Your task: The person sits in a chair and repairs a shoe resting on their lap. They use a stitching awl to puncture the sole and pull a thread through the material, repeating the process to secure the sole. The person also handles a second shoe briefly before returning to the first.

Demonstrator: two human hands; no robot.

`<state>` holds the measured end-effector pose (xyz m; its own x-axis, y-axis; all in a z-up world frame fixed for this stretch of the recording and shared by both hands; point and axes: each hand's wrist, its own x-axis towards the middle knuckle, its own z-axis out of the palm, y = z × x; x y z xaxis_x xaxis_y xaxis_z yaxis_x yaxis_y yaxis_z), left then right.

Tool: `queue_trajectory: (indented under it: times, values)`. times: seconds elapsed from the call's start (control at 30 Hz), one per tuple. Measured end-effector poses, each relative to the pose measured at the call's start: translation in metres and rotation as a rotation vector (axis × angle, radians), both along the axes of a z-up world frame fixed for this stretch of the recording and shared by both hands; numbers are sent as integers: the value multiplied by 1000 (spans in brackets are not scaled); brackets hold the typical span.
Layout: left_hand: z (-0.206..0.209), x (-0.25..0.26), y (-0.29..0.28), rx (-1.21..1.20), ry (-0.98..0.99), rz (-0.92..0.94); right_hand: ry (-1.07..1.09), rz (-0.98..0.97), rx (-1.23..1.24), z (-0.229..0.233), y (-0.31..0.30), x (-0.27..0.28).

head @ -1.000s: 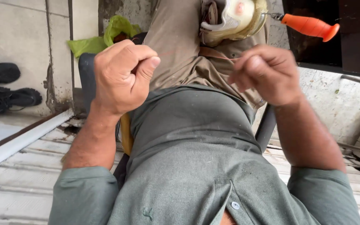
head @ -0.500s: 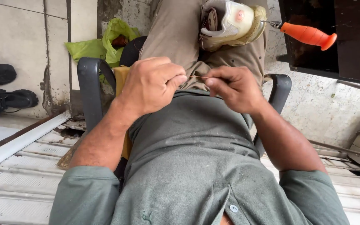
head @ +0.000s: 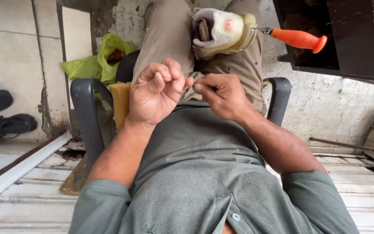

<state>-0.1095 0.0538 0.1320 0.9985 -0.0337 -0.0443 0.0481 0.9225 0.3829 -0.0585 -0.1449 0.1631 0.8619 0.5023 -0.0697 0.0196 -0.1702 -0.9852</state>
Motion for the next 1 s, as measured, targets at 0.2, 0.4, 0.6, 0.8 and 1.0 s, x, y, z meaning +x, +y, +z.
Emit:
queue_trajectory:
  times: [0.2,0.4,0.6,0.8,1.0]
  values:
    - [-29,67,1,1052,-291,78,-978,31,-790,22,-24,56]
    - [-80,120,-42,1584,-404,81,-945,-38,-1231,7,-57,100]
    - [-87,131,-55,1535,97,-390,-496,110,-1167,-14,-65,102]
    - [-82,136,-54,1593,120,-454,-514,155,-1113,-11,-68,99]
    - [-114,130,-59,1546,277,-540,-648,209,-1207,-42,-65,96]
